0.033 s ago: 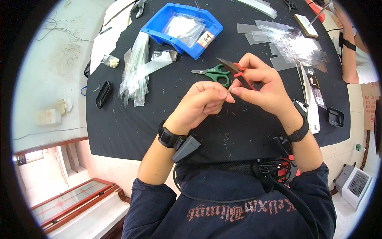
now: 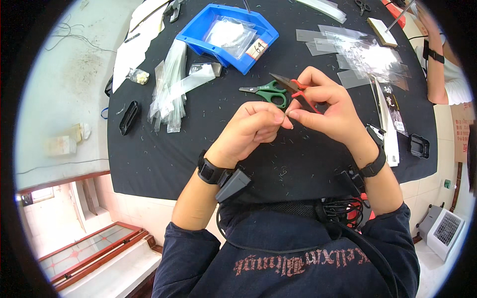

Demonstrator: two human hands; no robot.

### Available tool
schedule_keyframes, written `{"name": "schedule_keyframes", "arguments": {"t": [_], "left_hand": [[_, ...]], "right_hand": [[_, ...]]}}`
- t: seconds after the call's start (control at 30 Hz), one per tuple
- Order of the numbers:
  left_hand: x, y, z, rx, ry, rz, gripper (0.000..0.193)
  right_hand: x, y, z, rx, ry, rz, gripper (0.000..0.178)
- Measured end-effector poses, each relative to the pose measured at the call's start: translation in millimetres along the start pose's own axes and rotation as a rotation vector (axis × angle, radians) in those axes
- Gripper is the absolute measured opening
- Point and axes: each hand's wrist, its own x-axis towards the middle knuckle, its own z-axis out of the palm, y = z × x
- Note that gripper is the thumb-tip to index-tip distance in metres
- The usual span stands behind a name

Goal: Assembling small components of fishing tackle using pliers and scissors at a workstation.

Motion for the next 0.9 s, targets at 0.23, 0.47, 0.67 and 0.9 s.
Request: {"name": "schedule_keyframes", "arguments": {"t": [0.23, 0.47, 0.67, 0.9], "left_hand": [[-0.8, 0.6, 0.2, 0.129, 0.103, 0.048, 0.016], [-0.6, 0.6, -1.4, 0.149, 0.076, 0.014, 0.015], [-0.1, -1.1, -0.1, 0.213, 0.123, 0.028, 0.016], [-0.2, -2.0, -1.2, 0.263, 0.142, 0.015, 0.017]], "right_hand": [[2.1, -2.6, -3.2, -0.101, 0.024, -0.029, 0.021], [2.2, -1.4, -2.2, -0.091, 0.008, -0.047, 0.022], [2.1, -2.8, -2.6, -0.207, 0.019, -0.143, 0.02], [2.4, -3.3, -2.8, -0.281, 0.028, -0.201, 0.018]]}}
